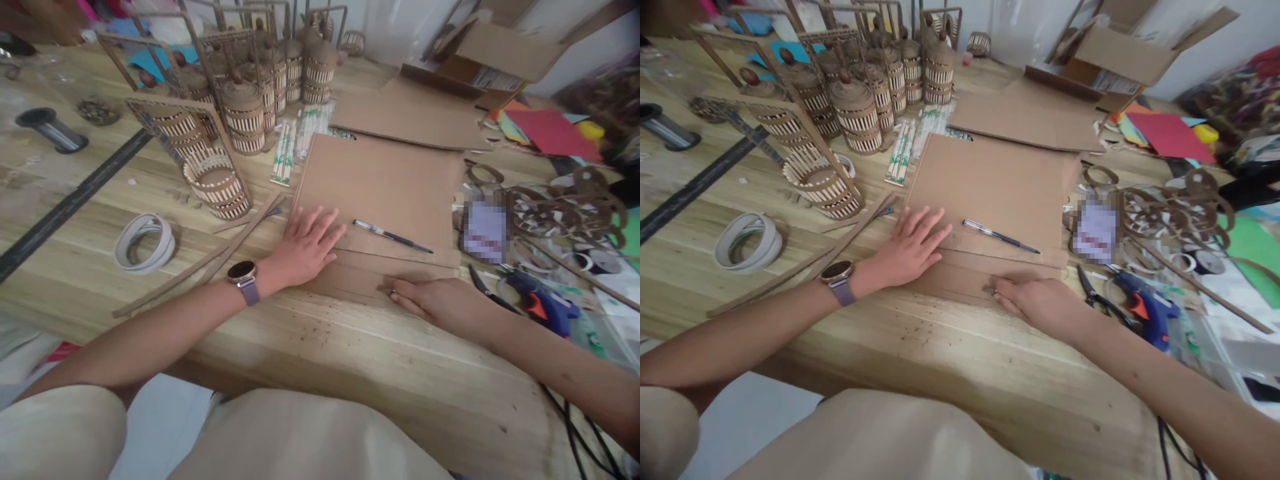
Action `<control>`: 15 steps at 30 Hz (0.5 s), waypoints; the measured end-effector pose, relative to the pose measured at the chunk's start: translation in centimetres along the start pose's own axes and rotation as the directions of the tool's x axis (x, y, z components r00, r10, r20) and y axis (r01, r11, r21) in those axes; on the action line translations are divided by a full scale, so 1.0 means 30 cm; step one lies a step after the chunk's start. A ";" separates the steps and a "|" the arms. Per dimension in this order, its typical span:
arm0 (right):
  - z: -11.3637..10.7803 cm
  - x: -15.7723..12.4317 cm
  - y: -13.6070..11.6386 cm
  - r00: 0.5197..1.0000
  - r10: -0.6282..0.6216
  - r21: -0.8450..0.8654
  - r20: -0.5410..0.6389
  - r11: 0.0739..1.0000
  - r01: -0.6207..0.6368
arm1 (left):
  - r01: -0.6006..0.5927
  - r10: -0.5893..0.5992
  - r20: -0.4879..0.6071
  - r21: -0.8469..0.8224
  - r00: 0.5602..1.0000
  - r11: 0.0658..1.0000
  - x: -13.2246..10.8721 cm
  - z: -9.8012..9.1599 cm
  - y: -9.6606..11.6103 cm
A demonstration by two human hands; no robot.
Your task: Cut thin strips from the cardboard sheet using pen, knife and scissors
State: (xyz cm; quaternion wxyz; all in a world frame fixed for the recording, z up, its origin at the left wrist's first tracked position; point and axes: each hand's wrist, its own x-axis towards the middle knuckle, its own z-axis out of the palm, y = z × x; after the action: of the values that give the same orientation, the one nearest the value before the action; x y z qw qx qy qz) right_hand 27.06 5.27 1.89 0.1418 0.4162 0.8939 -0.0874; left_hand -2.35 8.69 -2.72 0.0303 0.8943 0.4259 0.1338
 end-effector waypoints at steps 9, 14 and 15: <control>-0.149 0.232 -0.269 0.981 -0.046 -0.070 0.187 0.996 0.060 | 0.000 0.000 -0.024 0.026 1.000 1.000 -0.016 0.016 -0.022; -0.160 0.275 -0.325 0.977 -0.043 -0.122 0.207 0.990 0.070 | 0.009 -0.008 -0.012 0.046 1.000 0.999 -0.014 0.012 -0.021; -0.162 0.275 -0.327 0.978 -0.044 -0.123 0.206 0.990 0.070 | 0.009 -0.008 -0.014 0.045 1.000 0.999 -0.014 0.012 -0.021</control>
State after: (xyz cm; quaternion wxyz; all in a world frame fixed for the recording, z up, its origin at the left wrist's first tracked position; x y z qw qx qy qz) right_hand 13.58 6.28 4.16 0.2562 0.3691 0.8902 -0.0753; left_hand -2.99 8.78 -3.27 0.0079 0.8920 0.4328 0.1303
